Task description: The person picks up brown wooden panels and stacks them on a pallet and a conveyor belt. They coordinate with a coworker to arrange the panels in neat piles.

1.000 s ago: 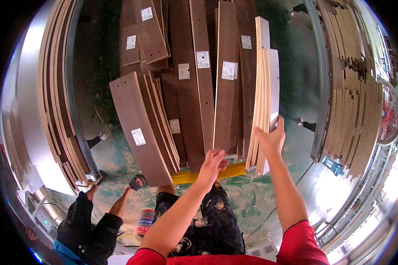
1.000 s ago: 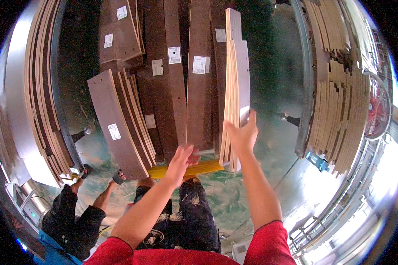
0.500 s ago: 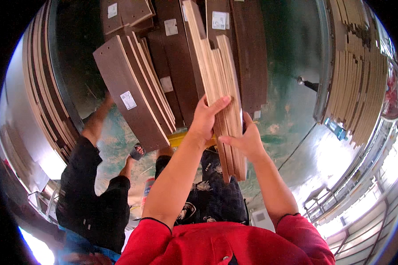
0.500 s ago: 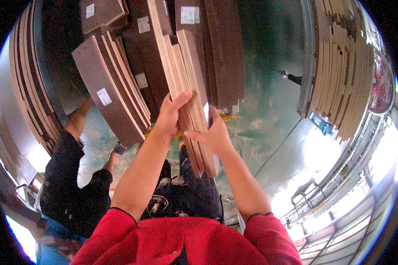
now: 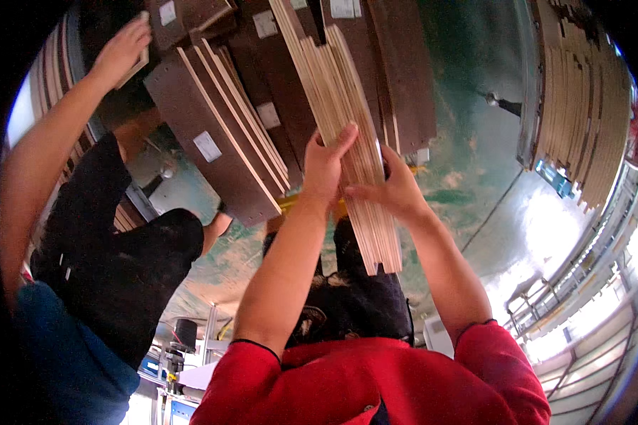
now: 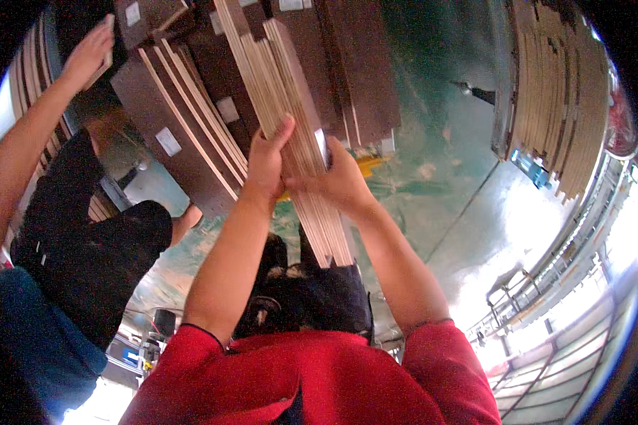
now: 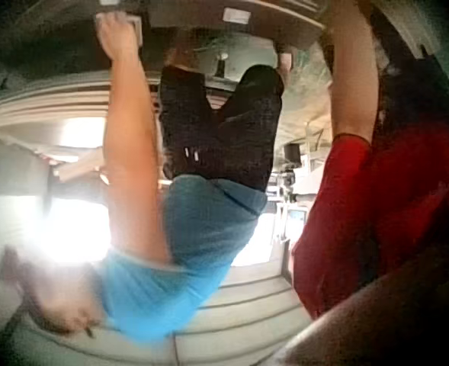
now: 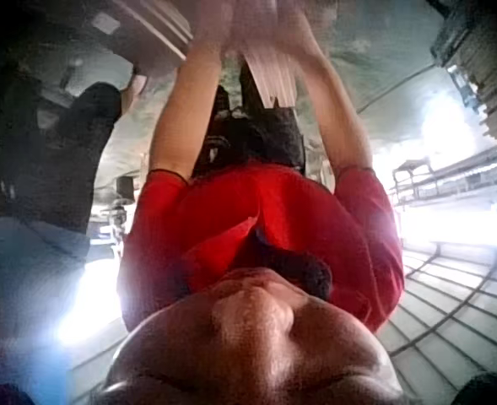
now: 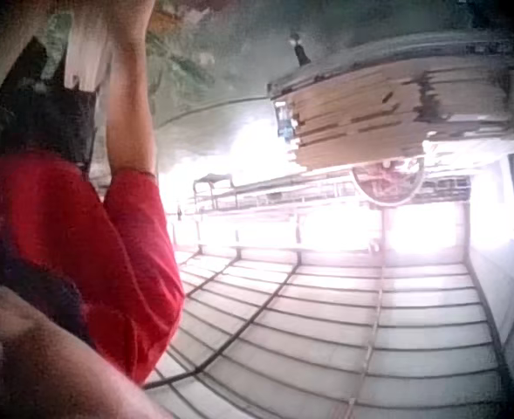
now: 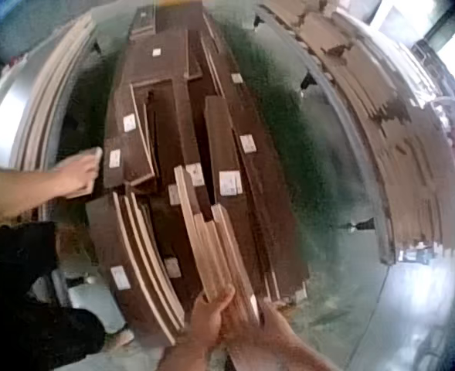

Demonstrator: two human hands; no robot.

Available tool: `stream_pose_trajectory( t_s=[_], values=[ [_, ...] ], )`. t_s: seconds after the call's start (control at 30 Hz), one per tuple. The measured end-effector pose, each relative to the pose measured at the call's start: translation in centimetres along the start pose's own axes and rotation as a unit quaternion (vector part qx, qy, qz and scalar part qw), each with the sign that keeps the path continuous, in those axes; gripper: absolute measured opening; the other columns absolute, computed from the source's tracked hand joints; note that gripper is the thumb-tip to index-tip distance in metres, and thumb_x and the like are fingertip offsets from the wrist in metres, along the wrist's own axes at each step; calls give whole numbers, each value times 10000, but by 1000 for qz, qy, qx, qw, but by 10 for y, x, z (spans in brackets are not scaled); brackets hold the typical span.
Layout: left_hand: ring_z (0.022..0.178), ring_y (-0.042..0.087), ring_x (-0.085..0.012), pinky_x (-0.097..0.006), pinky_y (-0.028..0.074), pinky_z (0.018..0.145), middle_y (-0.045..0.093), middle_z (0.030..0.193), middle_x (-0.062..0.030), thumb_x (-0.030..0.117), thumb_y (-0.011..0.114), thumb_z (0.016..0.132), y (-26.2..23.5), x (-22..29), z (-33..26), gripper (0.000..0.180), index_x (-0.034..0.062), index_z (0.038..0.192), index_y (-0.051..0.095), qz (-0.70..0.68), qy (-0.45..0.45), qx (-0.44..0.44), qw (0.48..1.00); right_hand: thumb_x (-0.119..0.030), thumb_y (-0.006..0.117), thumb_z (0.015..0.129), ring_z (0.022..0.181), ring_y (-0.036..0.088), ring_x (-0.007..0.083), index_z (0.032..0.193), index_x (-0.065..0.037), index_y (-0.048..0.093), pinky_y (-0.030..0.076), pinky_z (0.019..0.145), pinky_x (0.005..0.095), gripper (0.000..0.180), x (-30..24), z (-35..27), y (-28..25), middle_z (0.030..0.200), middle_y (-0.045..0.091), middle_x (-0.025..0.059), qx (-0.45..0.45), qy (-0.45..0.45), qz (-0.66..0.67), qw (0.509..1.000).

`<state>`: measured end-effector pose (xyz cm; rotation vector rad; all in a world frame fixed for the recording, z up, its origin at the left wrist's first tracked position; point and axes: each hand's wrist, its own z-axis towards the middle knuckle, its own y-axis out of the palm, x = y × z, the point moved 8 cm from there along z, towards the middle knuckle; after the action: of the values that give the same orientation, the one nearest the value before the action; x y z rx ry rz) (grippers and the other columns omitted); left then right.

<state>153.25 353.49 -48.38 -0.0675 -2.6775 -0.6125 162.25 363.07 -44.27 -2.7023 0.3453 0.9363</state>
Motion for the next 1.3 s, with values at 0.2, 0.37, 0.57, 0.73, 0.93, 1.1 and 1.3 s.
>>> stream_pose_trajectory(
  t_s=[0.2, 0.37, 0.57, 0.73, 0.93, 1.1, 1.3],
  values=[
    [913, 659, -199, -340, 548, 808, 667, 1057, -93, 331, 800, 809, 0, -11, -13, 584, 8, 1226, 550, 5, -54, 37, 998, -353, 922, 555, 1127, 593, 286, 1329, 52, 455, 446, 976, 368, 991, 18, -17, -3, 1197, 618, 197, 42, 42, 12, 998],
    [926, 655, -192, -342, 551, 812, 663, 1076, -80, 310, 795, 816, 5, -23, -32, 557, 33, 1234, 552, 9, -52, 33, 998, -339, 922, 551, 1071, 606, 257, 1259, 24, 488, 472, 925, 373, 906, 16, -36, -1, 1138, 633, 177, 27, 42, 47, 998],
    [939, 664, -231, -395, 562, 835, 664, 1077, -105, 248, 681, 905, -3, -48, -42, 434, -7, 1237, 565, -33, -50, 4, 998, -265, 919, 563, 1039, 621, 304, 1216, -13, 490, 482, 895, 391, 822, 12, -58, 2, 1099, 634, 177, 38, 12, 37, 999],
    [958, 658, -240, -407, 557, 855, 650, 1095, -121, 208, 674, 905, -11, -52, -53, 424, -26, 1236, 550, -37, -66, 12, 997, -187, 896, 573, 1007, 637, 292, 1185, -10, 500, 495, 873, 385, 750, 10, -67, 11, 1068, 648, 174, 57, 19, 37, 998],
    [1019, 637, -270, -434, 551, 878, 609, 1177, -142, 233, 680, 903, -23, -49, -61, 546, -22, 1326, 449, -39, -79, 5, 996, -163, 875, 603, 924, 664, 246, 1141, -3, 511, 521, 812, 373, 669, 14, -78, 23, 986, 674, 159, 102, -36, 44, 993],
    [1059, 615, -244, -414, 537, 895, 601, 1188, -123, 232, 743, 870, -17, -46, -73, 620, 7, 1346, 416, -31, -106, -30, 993, -188, 884, 605, 918, 656, 243, 1164, -3, 506, 520, 813, 373, 700, 12, -90, 26, 1010, 671, 169, 126, -8, 72, 989],
    [1142, 549, -190, -342, 464, 965, 579, 1207, -70, 178, 717, 895, -14, -70, -95, 641, 36, 1407, 359, 86, -23, -175, 981, -175, 862, 621, 924, 653, 223, 1164, -7, 509, 523, 815, 367, 670, 13, -109, -6, 999, 672, 141, 187, -19, 45, 981]
  ],
)
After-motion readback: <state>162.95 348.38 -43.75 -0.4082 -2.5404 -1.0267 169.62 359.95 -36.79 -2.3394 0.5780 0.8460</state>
